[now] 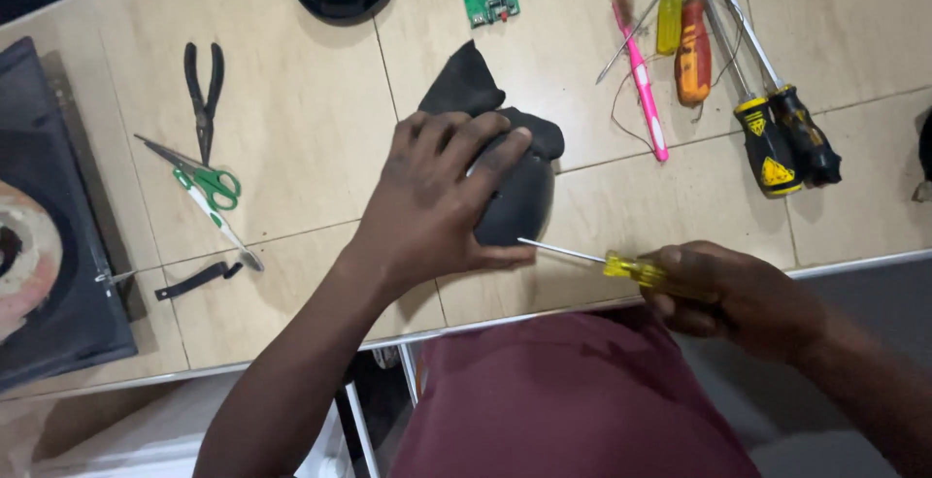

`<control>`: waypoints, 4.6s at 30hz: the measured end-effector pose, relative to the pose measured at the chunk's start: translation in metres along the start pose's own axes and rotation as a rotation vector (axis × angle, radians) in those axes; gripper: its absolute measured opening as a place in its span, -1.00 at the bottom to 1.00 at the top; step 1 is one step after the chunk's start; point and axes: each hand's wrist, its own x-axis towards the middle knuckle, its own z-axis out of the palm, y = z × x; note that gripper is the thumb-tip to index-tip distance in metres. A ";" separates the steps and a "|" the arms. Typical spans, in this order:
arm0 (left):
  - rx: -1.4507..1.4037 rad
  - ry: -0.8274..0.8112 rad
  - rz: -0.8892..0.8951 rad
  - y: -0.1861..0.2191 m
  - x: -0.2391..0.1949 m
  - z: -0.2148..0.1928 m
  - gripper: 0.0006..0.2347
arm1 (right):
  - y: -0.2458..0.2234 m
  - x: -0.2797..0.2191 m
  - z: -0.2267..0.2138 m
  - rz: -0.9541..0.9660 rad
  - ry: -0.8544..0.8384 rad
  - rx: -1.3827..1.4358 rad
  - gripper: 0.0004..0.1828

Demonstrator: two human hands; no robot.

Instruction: The person uses a yellow screwdriver to loosen screws on a black dome-shaped device, then separates the two halves of the casing to reveal internal components. The person inspects the interior briefly before the clip ends.

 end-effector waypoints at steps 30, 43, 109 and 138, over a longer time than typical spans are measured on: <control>-0.218 -0.361 -0.096 -0.042 0.000 -0.037 -0.03 | -0.125 -0.005 0.040 -0.434 0.516 -1.115 -0.16; -0.271 -0.407 -0.148 -0.052 -0.001 -0.036 -0.01 | -0.157 0.007 0.040 -0.605 0.377 -1.572 -0.44; -0.401 0.703 -0.386 0.020 -0.043 0.119 -0.22 | -0.077 0.008 0.143 -1.465 0.778 -1.041 -0.39; -0.359 0.690 -0.349 0.022 -0.043 0.115 -0.26 | -0.099 -0.002 0.135 -1.668 0.439 -1.481 -0.68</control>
